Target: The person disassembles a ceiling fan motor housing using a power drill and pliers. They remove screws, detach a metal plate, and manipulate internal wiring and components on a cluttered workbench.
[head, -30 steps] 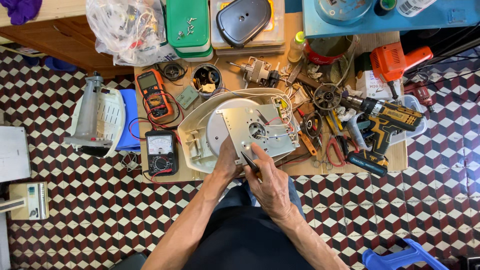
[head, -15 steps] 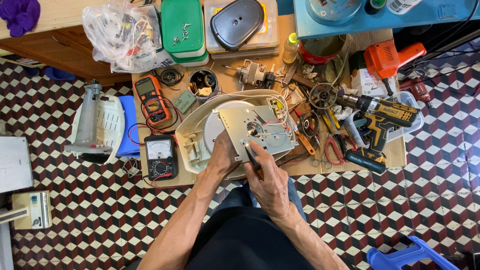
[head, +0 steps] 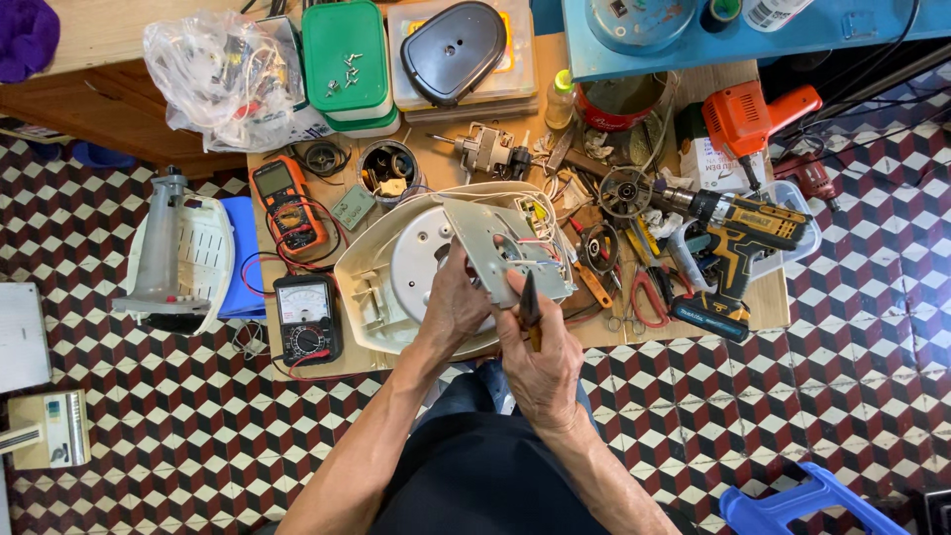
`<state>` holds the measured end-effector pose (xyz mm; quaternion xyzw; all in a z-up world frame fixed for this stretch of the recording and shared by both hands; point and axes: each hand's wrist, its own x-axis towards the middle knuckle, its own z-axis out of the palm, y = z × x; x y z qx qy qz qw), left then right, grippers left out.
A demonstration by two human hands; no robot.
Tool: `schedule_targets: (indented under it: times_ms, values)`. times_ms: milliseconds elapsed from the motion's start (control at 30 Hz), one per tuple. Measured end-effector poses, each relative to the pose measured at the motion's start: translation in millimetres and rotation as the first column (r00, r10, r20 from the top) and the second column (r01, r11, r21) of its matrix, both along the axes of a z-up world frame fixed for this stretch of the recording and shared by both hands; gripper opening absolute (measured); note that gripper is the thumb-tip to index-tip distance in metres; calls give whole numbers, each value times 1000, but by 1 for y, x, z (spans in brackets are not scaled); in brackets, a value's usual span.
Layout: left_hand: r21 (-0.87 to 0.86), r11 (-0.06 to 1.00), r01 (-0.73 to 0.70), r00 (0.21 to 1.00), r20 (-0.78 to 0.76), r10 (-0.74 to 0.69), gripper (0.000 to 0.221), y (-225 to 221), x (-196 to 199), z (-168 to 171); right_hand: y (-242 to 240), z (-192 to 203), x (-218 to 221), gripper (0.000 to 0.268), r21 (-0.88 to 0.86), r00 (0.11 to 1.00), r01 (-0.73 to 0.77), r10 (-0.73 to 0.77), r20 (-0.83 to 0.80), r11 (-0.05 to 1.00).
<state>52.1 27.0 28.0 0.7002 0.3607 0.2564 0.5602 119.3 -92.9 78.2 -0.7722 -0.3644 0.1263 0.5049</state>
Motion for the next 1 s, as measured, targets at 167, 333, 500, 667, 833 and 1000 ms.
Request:
schedule_targets:
  times_ms: [167,333,500,667,833,1000]
  values:
    - [-69,997,-24,1000,5,24,75,-3,9,9,-3,5,12,29,79,1000,16,-15,-8,997]
    - [-2,997,-71,996,52,71,75,-12,10,17,-10,5,8,30,115,996,-19,29,-88,993]
    - [20,1000,-18,994,112,15,81,-14,1,18,-22,1,-3,30,97,991,-50,62,-116,994]
    - [-90,995,33,998,-56,-39,57,-13,-4,5,-35,-13,-5,40,-37,988,-21,15,-153,999]
    - [213,977,14,998,62,-28,67,-12,-11,4,-63,-32,3,26,83,833,63,-6,-554,995]
    - [34,994,100,995,-34,-99,37,-14,-15,13,-61,-62,9,28,136,279,341,38,-959,930]
